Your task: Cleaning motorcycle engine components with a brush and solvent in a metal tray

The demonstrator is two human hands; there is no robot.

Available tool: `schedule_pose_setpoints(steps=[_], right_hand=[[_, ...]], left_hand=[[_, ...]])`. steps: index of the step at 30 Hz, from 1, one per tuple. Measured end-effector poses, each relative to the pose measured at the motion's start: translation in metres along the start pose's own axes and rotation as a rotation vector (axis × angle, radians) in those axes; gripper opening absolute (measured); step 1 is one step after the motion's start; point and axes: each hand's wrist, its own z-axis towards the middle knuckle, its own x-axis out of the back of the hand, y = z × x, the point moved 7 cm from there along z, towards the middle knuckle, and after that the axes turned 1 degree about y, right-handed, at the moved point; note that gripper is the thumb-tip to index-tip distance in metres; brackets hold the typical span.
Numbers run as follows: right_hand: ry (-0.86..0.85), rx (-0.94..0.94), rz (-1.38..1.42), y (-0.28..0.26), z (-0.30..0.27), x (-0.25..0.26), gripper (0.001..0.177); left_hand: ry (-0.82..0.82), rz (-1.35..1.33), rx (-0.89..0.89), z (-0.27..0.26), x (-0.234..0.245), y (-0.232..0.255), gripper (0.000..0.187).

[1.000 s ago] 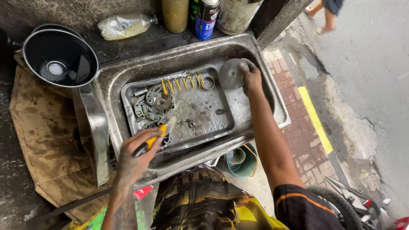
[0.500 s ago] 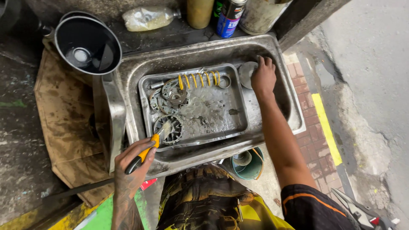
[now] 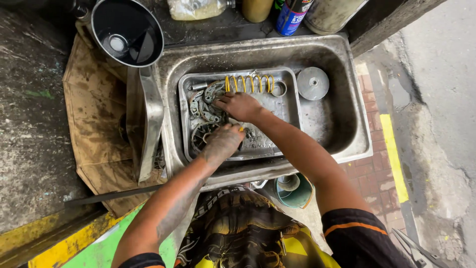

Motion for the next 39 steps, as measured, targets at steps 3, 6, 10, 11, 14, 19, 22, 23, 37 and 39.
schedule_pose_setpoints(steps=[3, 6, 10, 11, 14, 19, 22, 23, 37, 39], right_hand=[[0.030, -0.018, 0.028, 0.010, -0.013, -0.016, 0.042], [-0.001, -0.130, 0.186, 0.022, -0.036, -0.028, 0.050], [0.023, -0.346, 0.397, 0.053, -0.073, -0.021, 0.027], [0.000, -0.485, 0.584, 0.063, -0.087, -0.019, 0.027], [0.349, -0.649, 1.072, 0.076, -0.132, 0.002, 0.022], [0.670, -1.039, 1.957, 0.036, -0.153, 0.067, 0.043], [0.725, -1.055, 2.091, 0.034, -0.167, 0.061, 0.050], [0.713, -1.084, 2.068, 0.031, -0.169, 0.064, 0.046], [0.909, -1.080, 1.984, 0.032, -0.152, 0.018, 0.051], [0.953, -1.078, 1.985, 0.036, -0.151, 0.032, 0.052]], left_hand=[[-0.083, 0.039, -0.015, 0.006, -0.011, -0.019, 0.032], [-0.211, 0.082, -0.031, -0.010, 0.002, -0.011, 0.033], [-0.063, 0.116, -0.120, 0.016, 0.004, 0.005, 0.029], [-0.047, 0.181, -0.130, 0.032, -0.031, -0.003, 0.028], [-0.141, -0.100, -0.040, 0.010, 0.035, -0.006, 0.027], [-0.161, -0.430, 0.061, -0.009, 0.091, 0.005, 0.033], [0.083, -0.648, 0.014, -0.032, 0.144, 0.007, 0.026], [0.316, -0.795, -0.015, -0.047, 0.174, 0.002, 0.025], [0.569, -0.686, -0.287, -0.069, 0.196, 0.046, 0.020], [0.503, -0.660, -0.280, -0.073, 0.189, 0.049, 0.022]])
